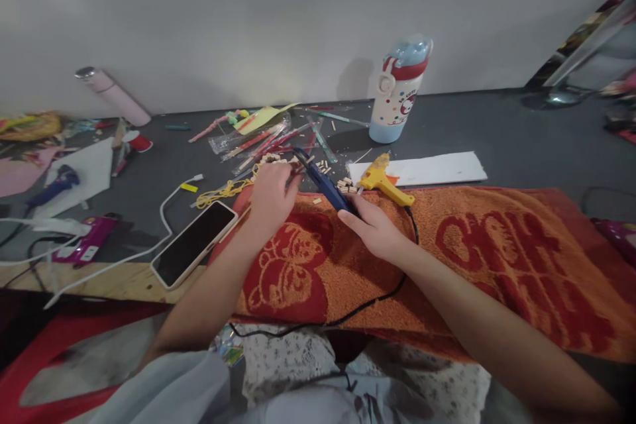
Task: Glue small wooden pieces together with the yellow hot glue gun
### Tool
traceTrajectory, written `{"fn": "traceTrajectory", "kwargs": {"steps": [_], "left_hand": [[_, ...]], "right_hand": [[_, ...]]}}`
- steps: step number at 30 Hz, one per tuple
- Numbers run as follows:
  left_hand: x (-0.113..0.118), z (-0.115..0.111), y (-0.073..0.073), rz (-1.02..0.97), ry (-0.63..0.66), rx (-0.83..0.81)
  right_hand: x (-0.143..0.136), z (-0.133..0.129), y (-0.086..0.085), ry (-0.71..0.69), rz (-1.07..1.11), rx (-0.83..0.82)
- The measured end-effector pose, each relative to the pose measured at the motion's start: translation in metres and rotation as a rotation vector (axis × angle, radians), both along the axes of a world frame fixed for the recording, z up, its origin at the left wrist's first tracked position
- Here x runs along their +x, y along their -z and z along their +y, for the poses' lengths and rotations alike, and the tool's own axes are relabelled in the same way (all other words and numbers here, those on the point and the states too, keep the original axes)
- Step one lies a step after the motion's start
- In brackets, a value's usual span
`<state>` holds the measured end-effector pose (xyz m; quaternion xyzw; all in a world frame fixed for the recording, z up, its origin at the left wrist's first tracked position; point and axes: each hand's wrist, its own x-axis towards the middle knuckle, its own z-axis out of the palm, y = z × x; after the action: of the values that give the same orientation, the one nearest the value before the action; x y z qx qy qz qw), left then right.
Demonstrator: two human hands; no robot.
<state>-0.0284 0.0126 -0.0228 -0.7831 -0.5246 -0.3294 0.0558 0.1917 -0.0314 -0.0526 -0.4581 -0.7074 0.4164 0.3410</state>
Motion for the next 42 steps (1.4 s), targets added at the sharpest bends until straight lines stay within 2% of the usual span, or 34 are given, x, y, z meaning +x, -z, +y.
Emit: {"fn": "traceTrajectory", "kwargs": {"steps": [4,15,21,26,30,34,42], "left_hand": [[-0.007,0.008,0.006,0.065,0.033,-0.084],[-0.018,0.013,0.0,0.15,0.168,-0.008],[-0.018,0.013,0.002,0.158,0.122,-0.103],[-0.015,0.01,0.0,0.125,0.03,-0.214],[-0.009,0.006,-0.006,0.031,0.044,-0.302],[-0.005,0.003,-0.008,-0.038,0.092,-0.353],[-0.005,0.004,-0.004,0.024,0.009,-0.394]], "right_hand": [[0.001,-0.001,-0.001,-0.042,-0.029,-0.007],[0.005,-0.001,-0.01,-0.105,0.0,-0.101],[0.006,0.0,-0.009,-0.116,0.138,-0.16],[0.005,-0.002,-0.015,-0.137,0.242,-0.29],[0.004,-0.001,-0.015,-0.051,0.34,-0.328],[0.006,0.002,-0.013,0.036,0.386,-0.334],[0.009,0.002,-0.017,-0.003,0.399,-0.306]]}}
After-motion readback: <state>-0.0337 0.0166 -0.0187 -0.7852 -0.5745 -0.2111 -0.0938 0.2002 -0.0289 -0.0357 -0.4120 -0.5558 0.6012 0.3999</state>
